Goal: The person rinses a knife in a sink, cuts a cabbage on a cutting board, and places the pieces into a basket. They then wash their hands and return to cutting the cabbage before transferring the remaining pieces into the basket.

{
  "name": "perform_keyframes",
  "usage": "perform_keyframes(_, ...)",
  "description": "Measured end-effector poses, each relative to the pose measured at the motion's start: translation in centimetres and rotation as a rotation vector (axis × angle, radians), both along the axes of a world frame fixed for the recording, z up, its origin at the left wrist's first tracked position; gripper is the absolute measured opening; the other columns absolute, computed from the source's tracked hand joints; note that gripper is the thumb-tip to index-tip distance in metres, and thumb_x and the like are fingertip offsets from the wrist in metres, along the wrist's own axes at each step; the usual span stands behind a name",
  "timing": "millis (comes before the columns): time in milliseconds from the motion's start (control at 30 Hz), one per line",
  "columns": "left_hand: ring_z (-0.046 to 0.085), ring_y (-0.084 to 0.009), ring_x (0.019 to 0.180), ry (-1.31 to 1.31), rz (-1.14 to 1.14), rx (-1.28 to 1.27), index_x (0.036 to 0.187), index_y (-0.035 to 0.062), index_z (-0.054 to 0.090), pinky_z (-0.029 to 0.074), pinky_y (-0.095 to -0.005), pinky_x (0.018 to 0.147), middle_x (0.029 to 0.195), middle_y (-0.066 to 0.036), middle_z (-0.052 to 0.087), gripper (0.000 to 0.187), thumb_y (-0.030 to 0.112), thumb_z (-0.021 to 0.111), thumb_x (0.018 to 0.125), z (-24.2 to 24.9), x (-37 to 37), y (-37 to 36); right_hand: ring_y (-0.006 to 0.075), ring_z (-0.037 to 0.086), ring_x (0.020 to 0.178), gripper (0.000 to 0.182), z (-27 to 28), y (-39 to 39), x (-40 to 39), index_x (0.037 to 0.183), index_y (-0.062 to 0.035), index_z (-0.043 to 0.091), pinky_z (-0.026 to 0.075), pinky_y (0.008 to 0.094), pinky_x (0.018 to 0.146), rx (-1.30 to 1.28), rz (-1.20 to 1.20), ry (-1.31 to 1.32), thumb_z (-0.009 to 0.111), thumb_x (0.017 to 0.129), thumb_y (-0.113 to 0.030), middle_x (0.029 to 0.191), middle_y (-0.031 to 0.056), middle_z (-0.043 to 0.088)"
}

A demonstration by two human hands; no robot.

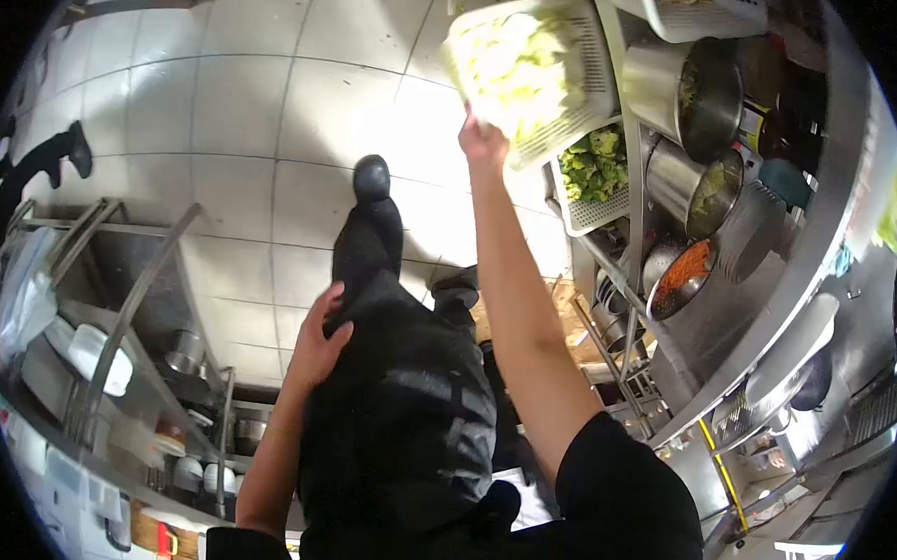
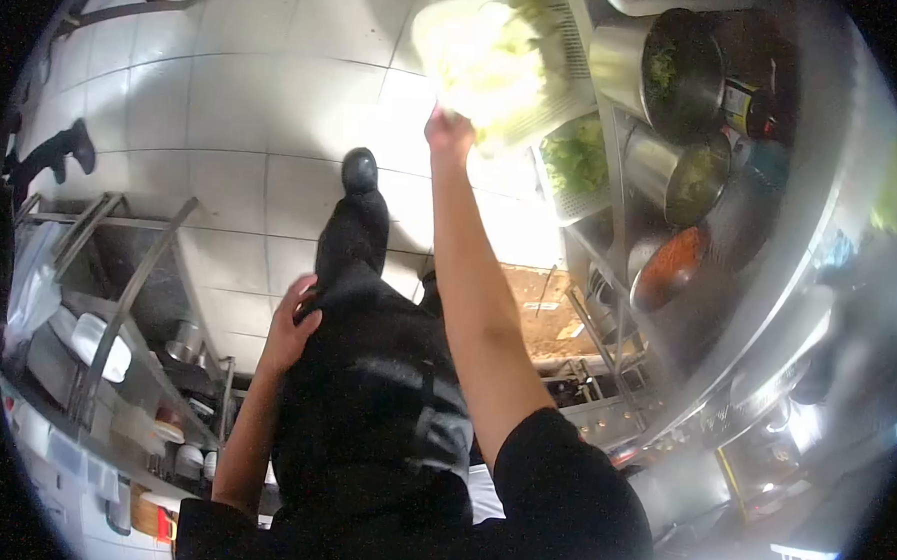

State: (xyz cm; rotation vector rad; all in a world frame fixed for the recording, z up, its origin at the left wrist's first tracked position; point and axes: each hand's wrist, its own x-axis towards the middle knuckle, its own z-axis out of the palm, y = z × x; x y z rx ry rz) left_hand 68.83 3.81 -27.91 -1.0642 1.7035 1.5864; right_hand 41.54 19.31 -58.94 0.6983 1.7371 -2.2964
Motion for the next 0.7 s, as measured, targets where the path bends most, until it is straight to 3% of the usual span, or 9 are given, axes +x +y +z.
perform_keyframes(33, 0.046, -0.0267, 0.119, -0.007, 0.321, 0.190, 0.135, 0.0086, 0.035, 0.041, -0.0385, 0.094, 0.133, -0.010, 0.043, 0.059, 0.010, 0.060, 0.081, 0.1, 0.0, -0.8, 0.0223, 0.051, 0.112, 0.027, 4.1, -1.0, 3.0, 0.116, -0.0046, 0.052, 0.043, 0.0341, 0.095, -0.801, -0.416, -0.418, 0.046, 0.091, -0.013, 0.118, 0.0081, 0.057)
perform_keyframes(100, 0.038, -0.0275, 0.126, 0.046, 0.381, 0.153, 0.140, 0.0139, 0.029, 0.033, -0.0422, 0.100, 0.142, -0.009, 0.033, 0.060, 0.027, 0.054, 0.087, 0.2, -1.3, -4.0, 0.0257, 0.053, 0.107, 0.028, 13.9, -1.9, 8.2, 0.117, -0.0026, 0.048, 0.049, 0.0371, 0.088, -0.649, -0.620, -0.732, 0.045, 0.091, -0.013, 0.114, 0.0118, 0.055)
perform_keyframes(200, 0.034, -0.0290, 0.128, 0.115, 0.429, 0.098, 0.143, 0.0152, 0.023, 0.028, -0.0491, 0.102, 0.144, -0.009, 0.029, 0.066, 0.041, 0.049, 0.089, 2.5, -3.2, -8.3, 0.0278, 0.055, 0.103, 0.027, 23.7, -0.1, 17.5, 0.113, 0.0006, 0.048, 0.048, 0.0400, 0.088, -0.426, -0.264, -0.836, 0.044, 0.087, -0.004, 0.110, 0.0149, 0.055)
perform_keyframes(333, 0.038, -0.0248, 0.125, -0.092, 0.467, 0.246, 0.143, 0.0116, 0.023, 0.034, -0.0397, 0.100, 0.140, -0.010, 0.034, 0.064, 0.025, 0.055, 0.088, 8.0, -2.4, -9.1, 0.0318, 0.054, 0.107, 0.034, 34.4, 6.3, 23.4, 0.117, 0.0025, 0.045, 0.046, 0.0431, 0.091, -0.460, 0.106, -0.940, 0.045, 0.084, -0.002, 0.115, 0.0172, 0.054)
perform_keyframes(433, 0.039, -0.0214, 0.124, -0.105, 0.461, 0.368, 0.142, 0.0032, 0.021, 0.035, -0.0367, 0.101, 0.139, -0.012, 0.036, 0.067, 0.004, 0.055, 0.084, 10.4, -0.8, -8.3, 0.0350, 0.052, 0.112, 0.046, 39.8, 7.7, 19.7, 0.129, 0.0027, 0.036, 0.045, 0.0477, 0.093, -0.536, 0.363, -0.920, 0.044, 0.084, -0.001, 0.120, 0.0186, 0.051)
perform_keyframes(500, 0.042, -0.0284, 0.123, -0.018, 0.532, 0.427, 0.145, 0.0081, 0.004, 0.038, -0.0385, 0.099, 0.136, -0.014, 0.039, 0.079, 0.002, 0.051, 0.081, 13.6, -0.4, -8.2, 0.0305, 0.060, 0.100, 0.046, 44.1, 6.3, 14.8, 0.127, 0.0029, 0.036, 0.056, 0.0429, 0.075, -0.373, 0.480, -0.846, 0.049, 0.083, 0.000, 0.117, 0.0188, 0.053)
perform_keyframes(600, 0.047, -0.0287, 0.118, 0.103, 0.711, 0.334, 0.136, 0.0018, 0.028, 0.041, -0.0369, 0.097, 0.129, -0.014, 0.046, 0.070, -0.010, 0.049, 0.071, 18.0, -4.4, -6.8, 0.0308, 0.063, 0.092, 0.051, 46.8, 6.2, 6.5, 0.130, -0.0003, 0.038, 0.057, 0.0372, 0.066, -0.351, 0.639, -0.765, 0.058, 0.085, -0.011, 0.112, 0.0194, 0.056)
perform_keyframes(667, 0.049, -0.0274, 0.114, 0.181, 0.697, 0.305, 0.134, 0.0001, 0.028, 0.044, -0.0365, 0.093, 0.126, -0.016, 0.046, 0.066, -0.009, 0.044, 0.071, 18.7, -6.9, -6.9, 0.0277, 0.066, 0.079, 0.048, 50.2, 6.2, -0.6, 0.127, 0.0008, 0.042, 0.057, 0.0333, 0.061, -0.245, 1.062, -0.935, 0.058, 0.087, -0.018, 0.100, 0.0190, 0.060)
perform_keyframes(700, 0.049, -0.0272, 0.113, 0.245, 0.701, 0.318, 0.133, 0.0008, 0.029, 0.045, -0.0366, 0.092, 0.125, -0.016, 0.047, 0.065, -0.009, 0.044, 0.071, 20.5, -7.3, -6.7, 0.0260, 0.067, 0.073, 0.044, 54.0, 7.0, -1.9, 0.123, 0.0033, 0.047, 0.057, 0.0317, 0.059, -0.159, 1.142, -0.736, 0.057, 0.089, -0.023, 0.092, 0.0191, 0.062)
